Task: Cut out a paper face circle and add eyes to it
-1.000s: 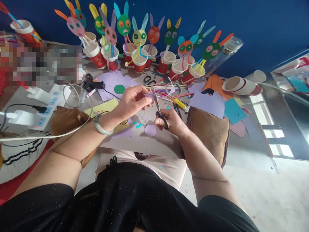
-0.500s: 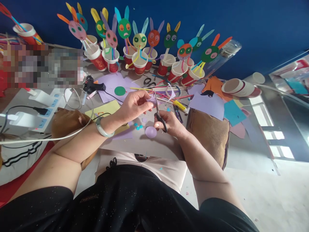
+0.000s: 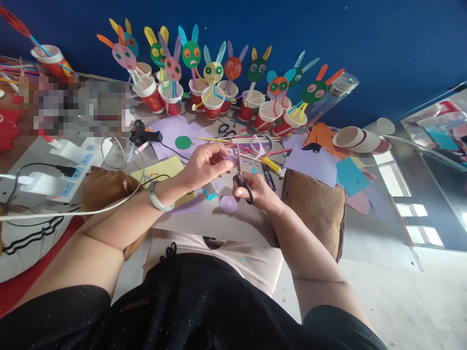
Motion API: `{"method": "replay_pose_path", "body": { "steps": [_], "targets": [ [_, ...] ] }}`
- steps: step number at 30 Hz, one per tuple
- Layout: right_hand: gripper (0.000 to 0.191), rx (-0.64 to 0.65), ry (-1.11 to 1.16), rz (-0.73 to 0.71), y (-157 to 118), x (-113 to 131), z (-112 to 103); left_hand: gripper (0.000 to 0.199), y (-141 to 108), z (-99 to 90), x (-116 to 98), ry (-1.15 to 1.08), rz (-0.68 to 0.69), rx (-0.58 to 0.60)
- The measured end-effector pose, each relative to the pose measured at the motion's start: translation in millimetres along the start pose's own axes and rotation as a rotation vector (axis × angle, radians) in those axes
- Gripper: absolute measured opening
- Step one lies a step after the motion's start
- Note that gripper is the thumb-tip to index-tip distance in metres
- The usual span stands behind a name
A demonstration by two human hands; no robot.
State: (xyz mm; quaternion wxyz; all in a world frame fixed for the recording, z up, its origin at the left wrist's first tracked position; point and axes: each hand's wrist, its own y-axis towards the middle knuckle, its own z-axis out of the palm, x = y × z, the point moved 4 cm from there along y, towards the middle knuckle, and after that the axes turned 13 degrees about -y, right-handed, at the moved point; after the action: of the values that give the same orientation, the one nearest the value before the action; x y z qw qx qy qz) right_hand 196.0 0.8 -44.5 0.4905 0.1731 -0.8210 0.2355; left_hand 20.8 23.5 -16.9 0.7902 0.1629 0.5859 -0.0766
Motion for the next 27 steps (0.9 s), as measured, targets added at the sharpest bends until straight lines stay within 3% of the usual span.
{"method": "replay_pose_path", "body": {
  "steps": [27],
  "targets": [
    [0.072,-0.006,0.020,0.017,1.4,-6.2,1.1,0.008,0.4,-0.1,-0.1,0.016,-0.002,-0.031]
  ]
}}
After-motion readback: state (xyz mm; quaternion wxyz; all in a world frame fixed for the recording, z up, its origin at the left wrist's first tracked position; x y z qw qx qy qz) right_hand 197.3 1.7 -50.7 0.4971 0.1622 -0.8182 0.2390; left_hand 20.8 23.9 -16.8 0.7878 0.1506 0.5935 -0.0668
